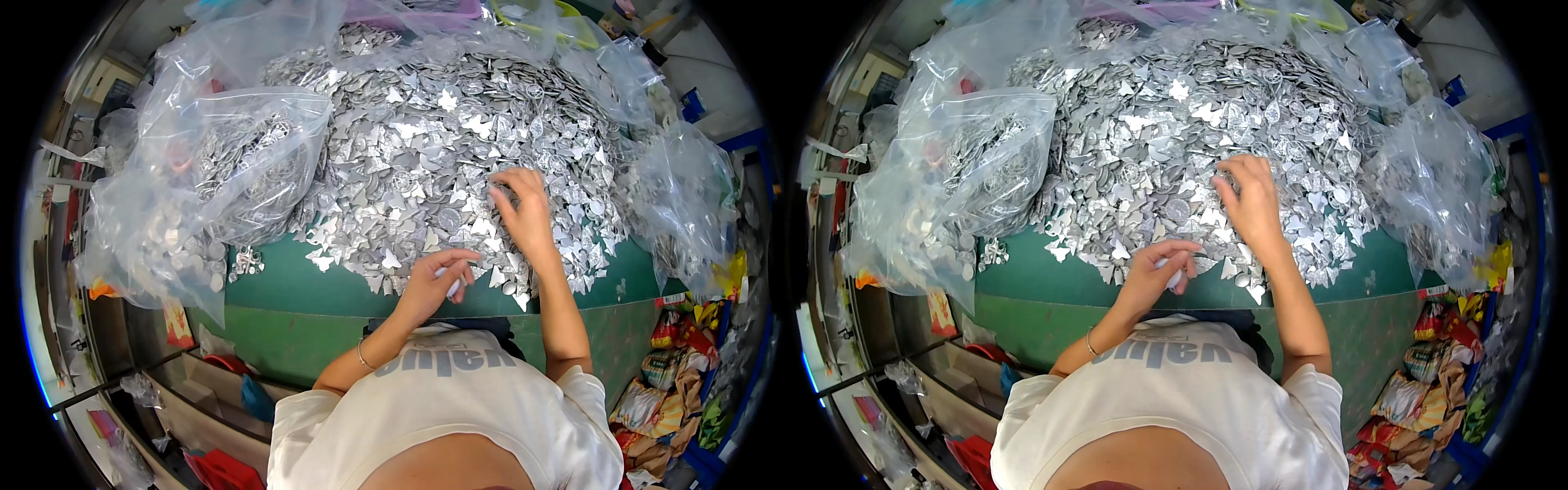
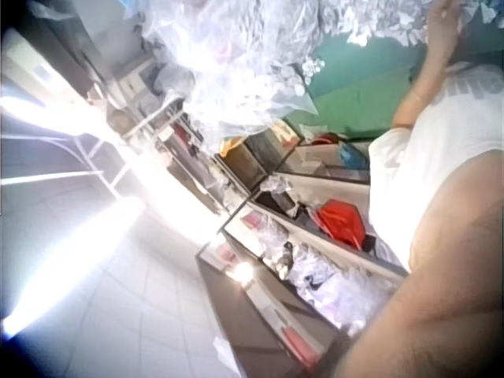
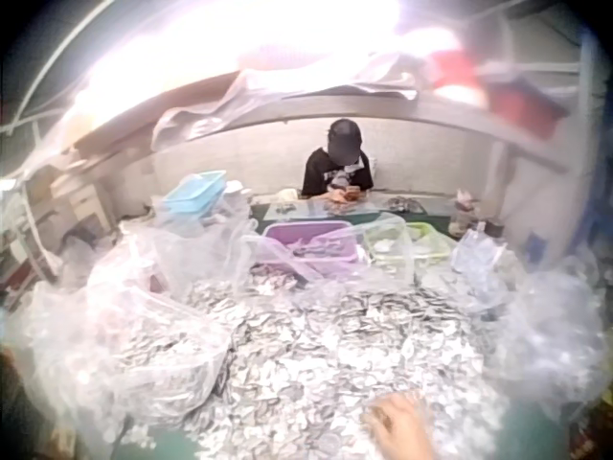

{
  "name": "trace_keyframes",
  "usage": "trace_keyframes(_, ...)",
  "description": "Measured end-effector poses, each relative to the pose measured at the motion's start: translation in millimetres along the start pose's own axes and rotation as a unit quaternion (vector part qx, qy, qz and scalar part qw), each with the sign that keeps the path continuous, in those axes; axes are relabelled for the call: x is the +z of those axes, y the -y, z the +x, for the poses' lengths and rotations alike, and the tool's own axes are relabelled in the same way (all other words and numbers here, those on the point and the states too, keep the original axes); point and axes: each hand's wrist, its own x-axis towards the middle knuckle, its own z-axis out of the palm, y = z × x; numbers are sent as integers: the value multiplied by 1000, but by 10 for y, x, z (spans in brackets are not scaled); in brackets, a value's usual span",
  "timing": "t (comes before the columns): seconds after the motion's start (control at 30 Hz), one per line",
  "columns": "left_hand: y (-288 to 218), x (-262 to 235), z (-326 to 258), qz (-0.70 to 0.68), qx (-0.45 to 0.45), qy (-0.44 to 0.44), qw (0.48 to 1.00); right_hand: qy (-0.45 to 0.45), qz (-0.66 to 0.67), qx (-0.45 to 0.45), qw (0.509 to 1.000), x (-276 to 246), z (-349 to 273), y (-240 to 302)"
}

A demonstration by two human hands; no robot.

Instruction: The person sorts through a large pile of silver butterfly-shaped metal pieces on a green table by hand, picking them up, grouping them, and moving them toward plastic bags.

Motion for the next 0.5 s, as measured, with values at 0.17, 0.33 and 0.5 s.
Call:
trace_keyframes(0.17, -197, -65, 299, 564, 245, -167, 771, 55, -143, -17, 988, 101, -100, -116)
trace_keyframes(0.33, -180, -87, 459, 634, 166, -150, 740, 139, -124, -47, 981, -28, -428, -55)
trace_keyframes(0.5, -223, -274, 487, 414, 260, -141, 861, 130, -44, -48, 989, -179, -587, -85)
